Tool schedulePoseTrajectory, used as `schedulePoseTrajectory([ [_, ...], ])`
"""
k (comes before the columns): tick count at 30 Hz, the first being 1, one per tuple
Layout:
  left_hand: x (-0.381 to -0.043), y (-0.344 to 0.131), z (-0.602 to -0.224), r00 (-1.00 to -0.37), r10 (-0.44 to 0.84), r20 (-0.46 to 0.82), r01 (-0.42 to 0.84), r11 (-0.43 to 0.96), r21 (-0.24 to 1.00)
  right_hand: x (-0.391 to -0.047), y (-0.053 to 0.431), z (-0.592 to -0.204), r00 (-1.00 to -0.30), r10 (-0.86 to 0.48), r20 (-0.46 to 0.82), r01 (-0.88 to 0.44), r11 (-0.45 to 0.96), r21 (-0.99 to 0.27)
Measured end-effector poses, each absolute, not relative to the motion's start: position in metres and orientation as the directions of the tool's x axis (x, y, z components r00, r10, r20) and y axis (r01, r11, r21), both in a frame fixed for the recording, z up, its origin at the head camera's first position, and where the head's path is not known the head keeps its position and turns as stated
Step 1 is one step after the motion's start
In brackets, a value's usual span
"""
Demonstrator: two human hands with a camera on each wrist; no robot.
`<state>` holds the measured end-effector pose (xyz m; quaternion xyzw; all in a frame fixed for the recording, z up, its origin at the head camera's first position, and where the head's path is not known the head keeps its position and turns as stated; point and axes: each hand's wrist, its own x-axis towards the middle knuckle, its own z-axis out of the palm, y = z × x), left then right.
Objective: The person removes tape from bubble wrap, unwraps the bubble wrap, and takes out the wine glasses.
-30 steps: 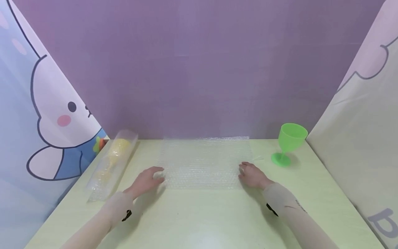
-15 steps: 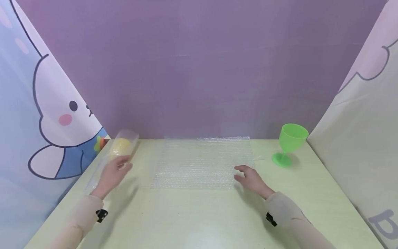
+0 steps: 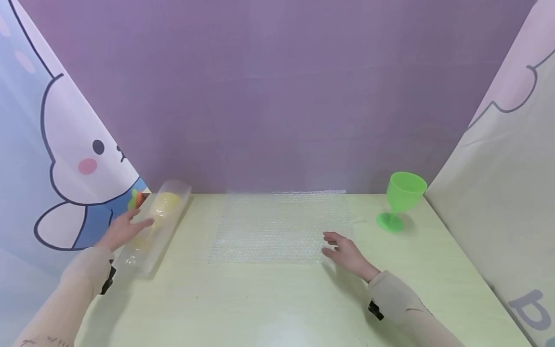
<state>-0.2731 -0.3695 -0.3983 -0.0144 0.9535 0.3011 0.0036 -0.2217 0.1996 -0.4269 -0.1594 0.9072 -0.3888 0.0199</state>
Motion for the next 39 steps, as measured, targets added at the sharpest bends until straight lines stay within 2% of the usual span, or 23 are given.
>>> schedulePoseTrajectory([
  [3,-0.277,-0.377,-0.409,-0.994,-0.023,-0.109,-0.082,0.810,0.581,-0.221,0.199,-0.428,-0.949,-0.306,0.074,-0.263,0.641,-0.722],
  [8,-0.284,-0.383,-0.428,-0.985,-0.044,-0.168,-0.134,0.807,0.576,-0.221,0.198,-0.430,-0.947,-0.314,0.069,-0.261,0.624,-0.737],
  [21,-0.284,-0.374,-0.436,-0.998,0.039,-0.053,-0.010,0.716,0.698,-0.220,0.195,-0.433,-0.940,-0.334,0.069,-0.270,0.604,-0.750],
  [32,-0.279,-0.372,-0.430,-0.997,0.030,-0.066,-0.027,0.682,0.730,-0.223,0.194,-0.433,-0.953,-0.300,0.047,-0.231,0.614,-0.755],
  [39,-0.278,-0.378,-0.433,-0.985,-0.018,-0.170,-0.139,0.660,0.738,-0.223,0.193,-0.431,-0.956,-0.292,0.022,-0.205,0.612,-0.764],
])
